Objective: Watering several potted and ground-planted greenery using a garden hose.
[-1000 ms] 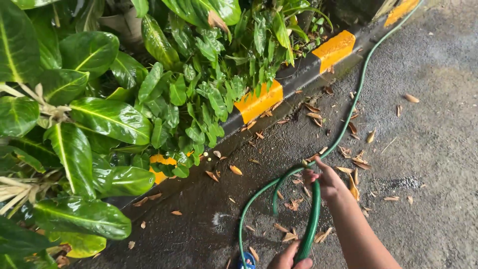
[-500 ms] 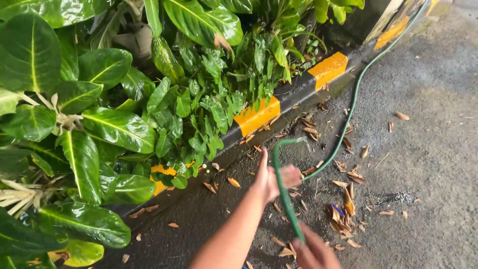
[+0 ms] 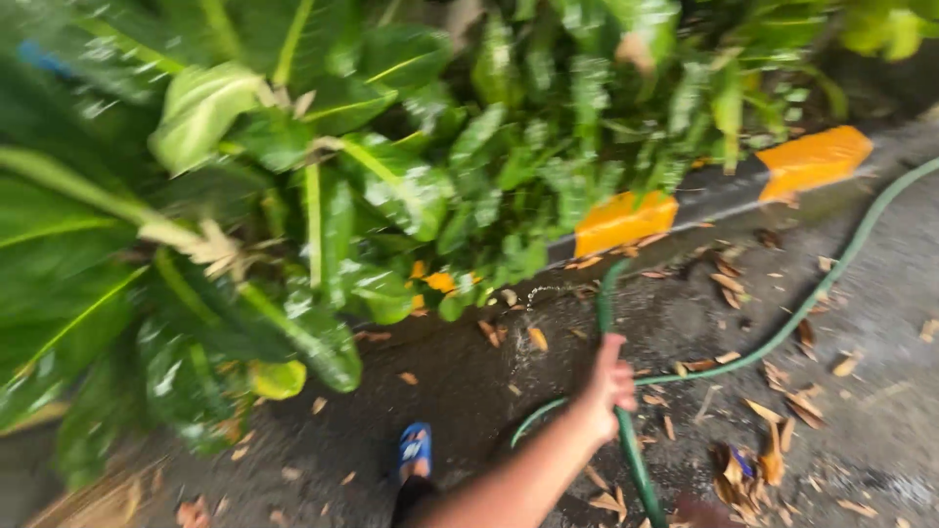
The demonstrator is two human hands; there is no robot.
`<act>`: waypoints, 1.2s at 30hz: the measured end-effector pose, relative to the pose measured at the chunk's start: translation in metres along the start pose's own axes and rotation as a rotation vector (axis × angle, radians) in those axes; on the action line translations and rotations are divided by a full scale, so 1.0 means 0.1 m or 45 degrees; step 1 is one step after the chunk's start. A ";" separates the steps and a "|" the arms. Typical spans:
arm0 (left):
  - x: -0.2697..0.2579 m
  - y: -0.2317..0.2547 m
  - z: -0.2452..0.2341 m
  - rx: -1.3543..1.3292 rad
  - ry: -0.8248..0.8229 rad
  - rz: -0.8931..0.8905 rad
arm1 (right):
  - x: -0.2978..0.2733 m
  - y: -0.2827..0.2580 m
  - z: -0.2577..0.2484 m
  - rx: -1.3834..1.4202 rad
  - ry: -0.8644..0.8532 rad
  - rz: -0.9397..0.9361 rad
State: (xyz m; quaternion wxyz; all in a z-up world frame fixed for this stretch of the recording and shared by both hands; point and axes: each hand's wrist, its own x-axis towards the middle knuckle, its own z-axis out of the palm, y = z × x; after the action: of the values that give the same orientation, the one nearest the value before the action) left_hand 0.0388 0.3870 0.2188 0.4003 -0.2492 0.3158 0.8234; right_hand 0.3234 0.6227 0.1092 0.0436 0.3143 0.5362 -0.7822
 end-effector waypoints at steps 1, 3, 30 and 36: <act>-0.18 -0.01 0.09 0.059 -0.080 0.029 | 0.19 -0.48 0.23 0.036 -0.018 0.024; -0.55 0.13 0.19 0.095 -0.116 0.056 | 0.68 -1.31 1.15 0.116 -0.049 0.047; -0.82 3.94 -0.77 0.554 -0.089 0.943 | 3.76 -4.47 6.80 0.037 -0.655 -0.334; -0.36 3.74 -0.35 0.432 -0.136 1.109 | 2.66 -4.54 7.34 -0.222 -0.691 -0.320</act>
State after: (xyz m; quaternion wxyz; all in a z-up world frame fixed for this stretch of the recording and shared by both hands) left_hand -0.2406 0.1639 0.3385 0.0683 0.0181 0.4999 0.8632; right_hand -0.3998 0.2494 0.5014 0.1150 0.0202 0.6046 -0.7879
